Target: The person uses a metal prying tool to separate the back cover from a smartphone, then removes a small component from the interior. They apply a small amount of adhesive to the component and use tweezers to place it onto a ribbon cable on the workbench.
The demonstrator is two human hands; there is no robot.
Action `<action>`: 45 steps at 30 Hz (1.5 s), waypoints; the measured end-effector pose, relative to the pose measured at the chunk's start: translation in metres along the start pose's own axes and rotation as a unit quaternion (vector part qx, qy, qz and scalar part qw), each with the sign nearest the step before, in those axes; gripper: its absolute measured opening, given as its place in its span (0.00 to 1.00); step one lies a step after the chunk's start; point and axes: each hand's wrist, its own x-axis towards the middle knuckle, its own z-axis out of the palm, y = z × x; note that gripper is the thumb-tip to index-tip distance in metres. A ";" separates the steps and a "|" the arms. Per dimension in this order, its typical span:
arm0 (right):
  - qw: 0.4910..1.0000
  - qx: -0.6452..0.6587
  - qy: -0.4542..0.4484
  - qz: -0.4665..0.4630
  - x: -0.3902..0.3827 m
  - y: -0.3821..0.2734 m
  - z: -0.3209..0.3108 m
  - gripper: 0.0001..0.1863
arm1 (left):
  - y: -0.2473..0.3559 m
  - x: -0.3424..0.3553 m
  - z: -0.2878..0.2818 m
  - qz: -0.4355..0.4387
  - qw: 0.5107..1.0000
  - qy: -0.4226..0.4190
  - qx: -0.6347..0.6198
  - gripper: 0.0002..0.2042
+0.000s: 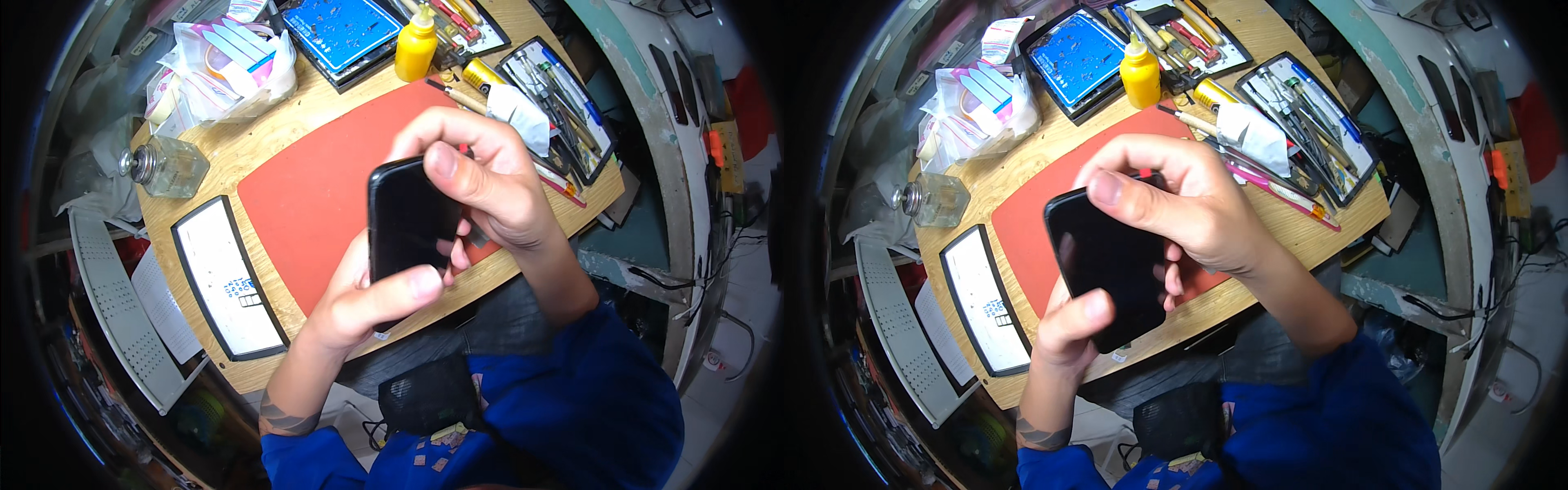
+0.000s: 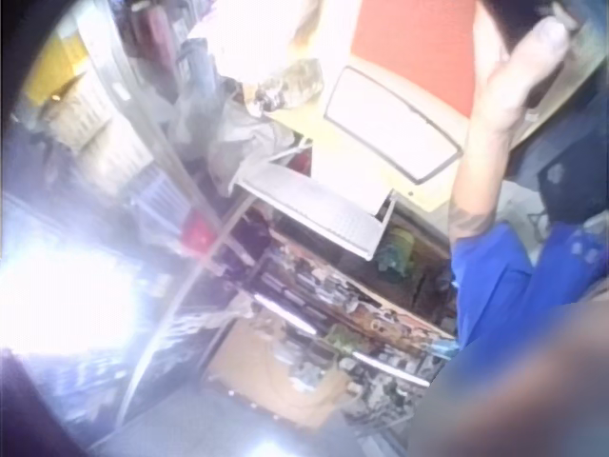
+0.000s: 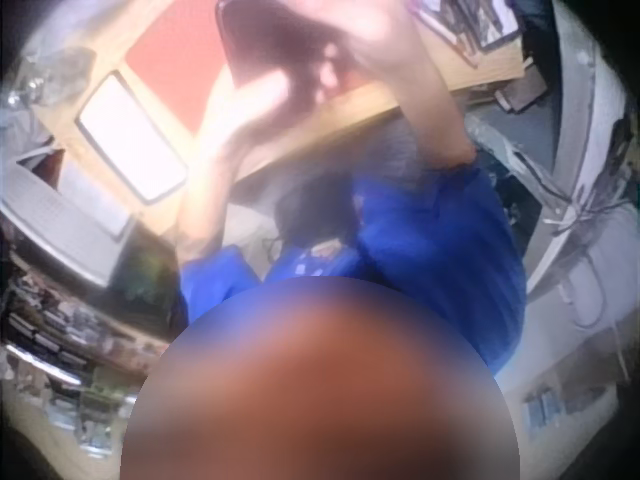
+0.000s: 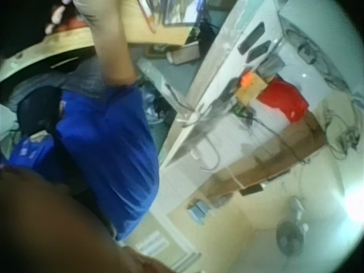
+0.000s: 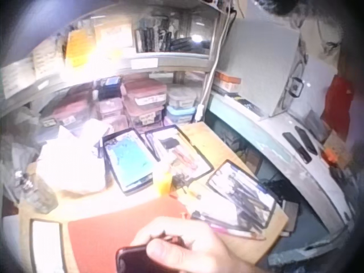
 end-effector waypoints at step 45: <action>0.994 -0.030 0.099 -0.035 -0.024 0.018 -0.026 0.35 | -0.016 0.003 0.000 -0.002 0.985 0.015 -0.173 0.46</action>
